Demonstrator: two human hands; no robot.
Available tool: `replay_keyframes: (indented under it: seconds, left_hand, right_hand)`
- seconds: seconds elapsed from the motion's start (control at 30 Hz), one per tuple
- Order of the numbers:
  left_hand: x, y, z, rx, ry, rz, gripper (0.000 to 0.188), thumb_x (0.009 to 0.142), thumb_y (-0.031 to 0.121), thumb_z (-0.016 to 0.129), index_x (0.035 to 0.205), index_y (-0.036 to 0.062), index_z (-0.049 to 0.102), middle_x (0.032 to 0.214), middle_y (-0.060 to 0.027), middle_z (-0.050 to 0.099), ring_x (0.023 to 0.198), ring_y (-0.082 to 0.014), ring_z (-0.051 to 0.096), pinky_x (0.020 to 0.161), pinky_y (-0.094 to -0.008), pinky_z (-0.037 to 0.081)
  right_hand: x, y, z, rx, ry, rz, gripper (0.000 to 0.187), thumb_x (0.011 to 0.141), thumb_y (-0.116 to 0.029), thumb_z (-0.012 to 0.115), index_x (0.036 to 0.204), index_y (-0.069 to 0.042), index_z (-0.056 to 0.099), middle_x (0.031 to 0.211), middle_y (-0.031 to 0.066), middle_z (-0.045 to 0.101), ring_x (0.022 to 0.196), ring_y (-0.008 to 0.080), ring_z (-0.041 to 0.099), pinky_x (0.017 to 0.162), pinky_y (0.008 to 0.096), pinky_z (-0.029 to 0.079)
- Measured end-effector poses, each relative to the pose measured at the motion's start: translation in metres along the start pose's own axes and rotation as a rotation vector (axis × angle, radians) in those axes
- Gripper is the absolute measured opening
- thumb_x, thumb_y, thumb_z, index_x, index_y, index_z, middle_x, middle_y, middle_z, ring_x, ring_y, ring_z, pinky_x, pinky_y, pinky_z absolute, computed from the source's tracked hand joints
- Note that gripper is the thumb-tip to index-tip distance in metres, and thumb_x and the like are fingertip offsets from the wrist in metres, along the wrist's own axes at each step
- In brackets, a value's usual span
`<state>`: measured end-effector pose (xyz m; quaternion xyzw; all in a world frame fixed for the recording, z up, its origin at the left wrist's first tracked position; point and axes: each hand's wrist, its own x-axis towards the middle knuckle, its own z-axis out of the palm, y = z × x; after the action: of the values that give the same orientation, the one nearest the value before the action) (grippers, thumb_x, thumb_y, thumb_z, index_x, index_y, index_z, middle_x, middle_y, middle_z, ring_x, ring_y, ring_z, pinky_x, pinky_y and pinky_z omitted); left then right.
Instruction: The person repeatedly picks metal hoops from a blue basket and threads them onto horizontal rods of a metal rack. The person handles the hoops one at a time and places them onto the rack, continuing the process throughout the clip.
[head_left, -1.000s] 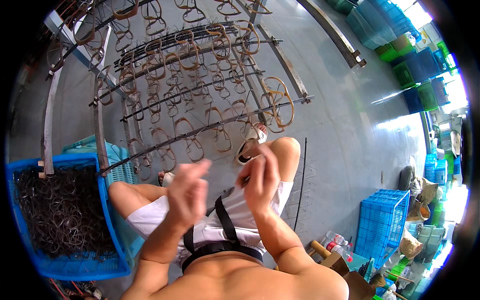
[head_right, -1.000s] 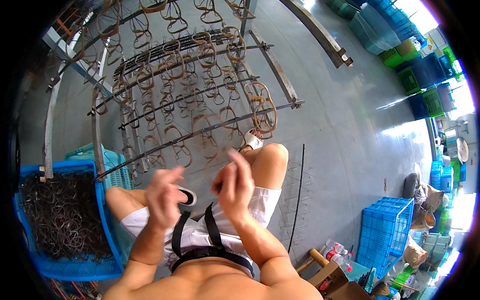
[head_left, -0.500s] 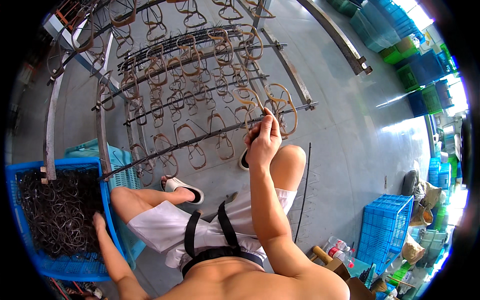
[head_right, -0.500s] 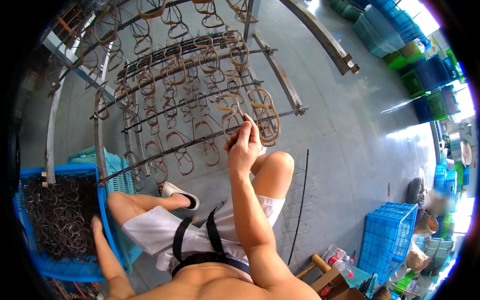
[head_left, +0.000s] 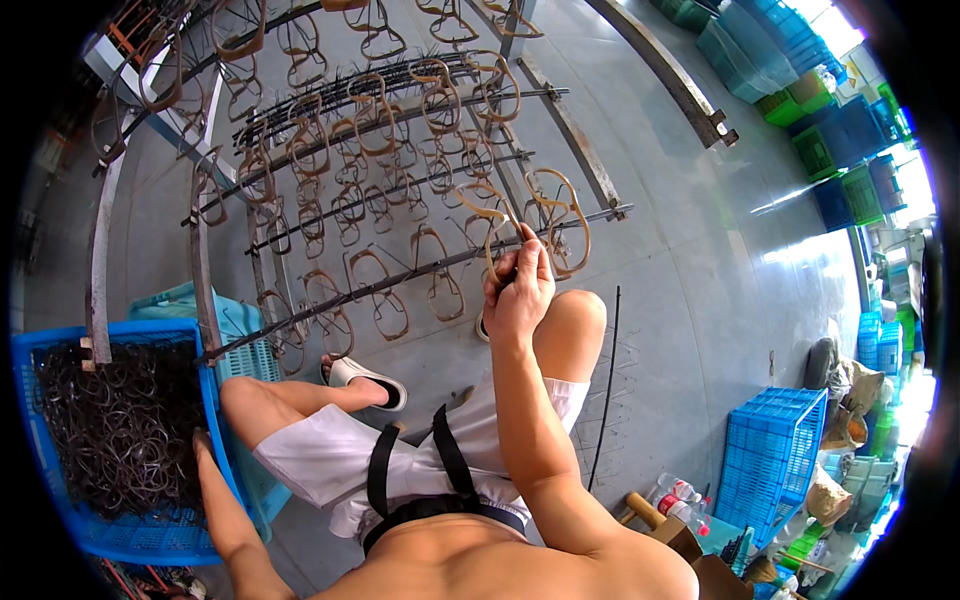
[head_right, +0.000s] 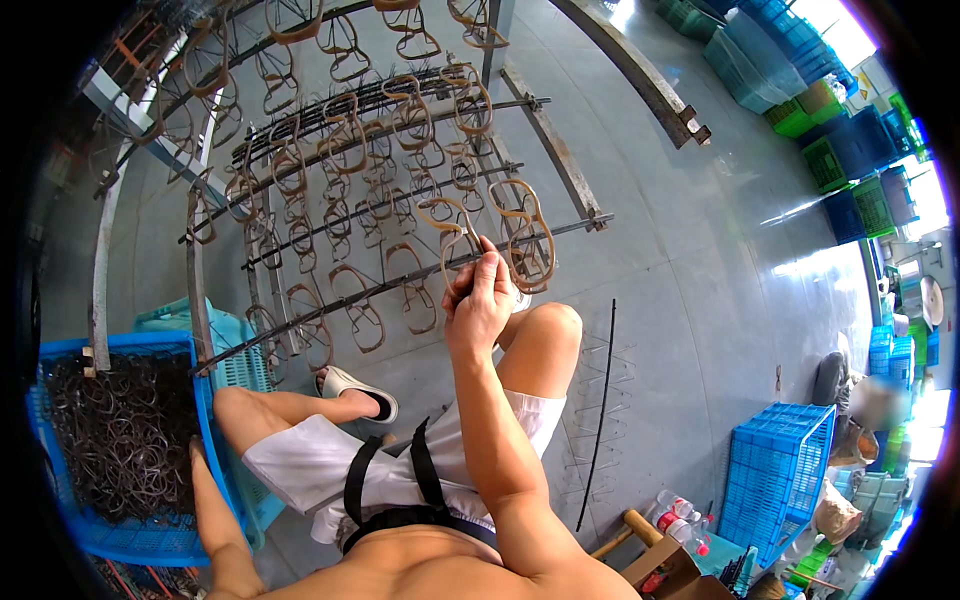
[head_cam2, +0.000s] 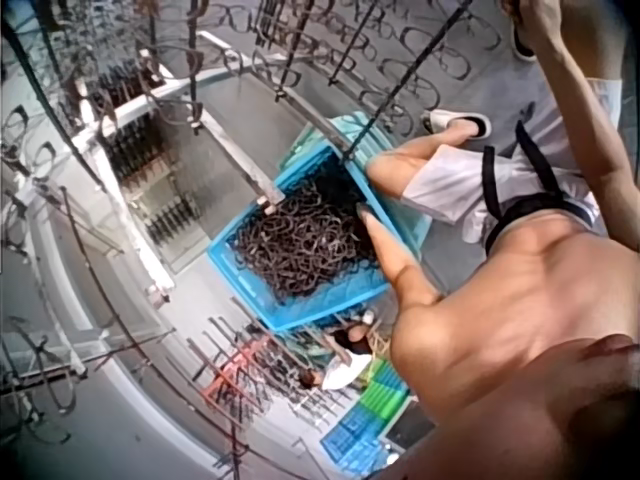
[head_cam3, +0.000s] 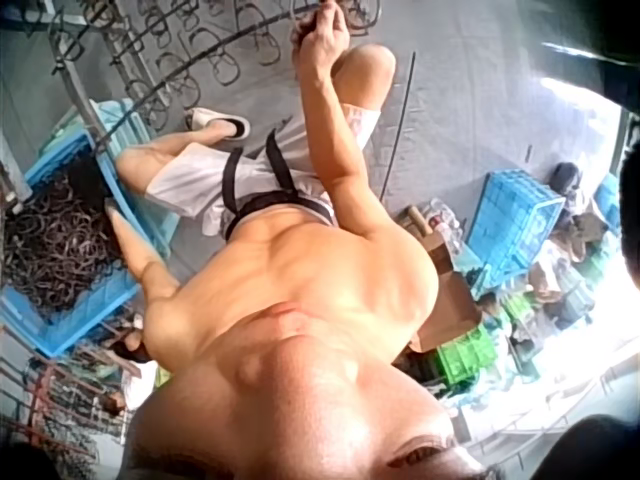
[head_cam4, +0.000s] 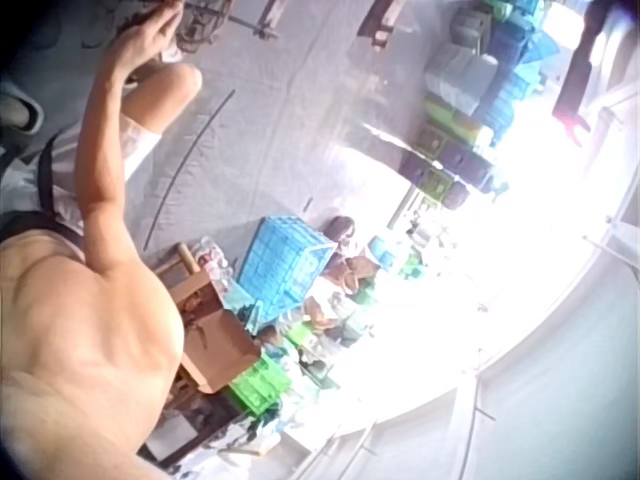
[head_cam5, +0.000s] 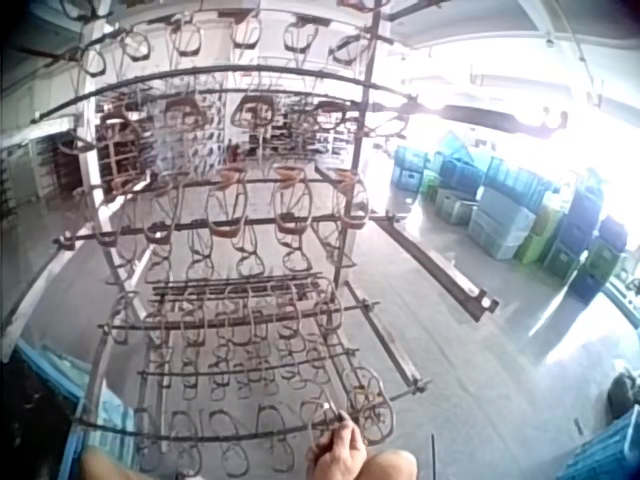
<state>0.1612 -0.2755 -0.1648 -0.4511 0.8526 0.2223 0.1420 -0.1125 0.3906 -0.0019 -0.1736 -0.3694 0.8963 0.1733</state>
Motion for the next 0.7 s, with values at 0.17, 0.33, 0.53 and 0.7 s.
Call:
replay_keyframes:
  seconds: [0.17, 0.33, 0.53, 0.7]
  left_hand:
    - [0.0, -0.001, 0.0, -0.078, 0.149, -0.038, 0.045, 0.073, 0.025, 0.065, 0.109, 0.0019, 0.049, 0.12, -0.0262, 0.044, 0.1, -0.0368, 0.051, 0.088, -0.0435, 0.043]
    - [-0.017, 0.057, 0.007, -0.408, 0.484, -0.126, 0.06, 0.072, 0.026, 0.068, 0.12, 0.004, 0.039, 0.113, -0.0223, 0.048, 0.096, -0.0294, 0.053, 0.086, -0.0391, 0.043]
    - [-0.033, 0.075, -0.005, -0.462, 0.426, 0.13, 0.059, 0.078, 0.02, 0.063, 0.126, 0.005, 0.031, 0.11, -0.0173, 0.053, 0.095, -0.0279, 0.053, 0.085, -0.0374, 0.043]
    - [-0.03, 0.074, 0.002, -0.56, 0.363, 0.231, 0.054, 0.081, 0.014, 0.06, 0.125, 0.0057, 0.03, 0.108, -0.0163, 0.054, 0.093, -0.0254, 0.053, 0.084, -0.0353, 0.043]
  right_hand:
    - [-0.002, 0.002, 0.005, 0.003, 0.016, -0.019, 0.029, 0.098, -0.027, 0.046, 0.114, -0.005, 0.055, 0.062, -0.0019, 0.046, 0.041, 0.006, 0.036, 0.034, 0.02, 0.032]
    - [0.0, 0.004, 0.005, 0.028, 0.072, 0.0, 0.026, 0.097, -0.026, 0.048, 0.112, -0.007, 0.057, 0.062, -0.0023, 0.046, 0.042, 0.0053, 0.036, 0.034, 0.02, 0.032]
    - [-0.007, 0.006, 0.01, 0.03, 0.076, 0.006, 0.025, 0.097, -0.025, 0.048, 0.111, -0.007, 0.057, 0.061, -0.0023, 0.046, 0.041, 0.0057, 0.037, 0.034, 0.0201, 0.032]
    - [-0.006, 0.003, 0.013, 0.023, 0.076, -0.001, 0.025, 0.096, -0.025, 0.049, 0.112, -0.007, 0.058, 0.06, -0.0023, 0.045, 0.041, 0.0055, 0.037, 0.033, 0.0199, 0.032]
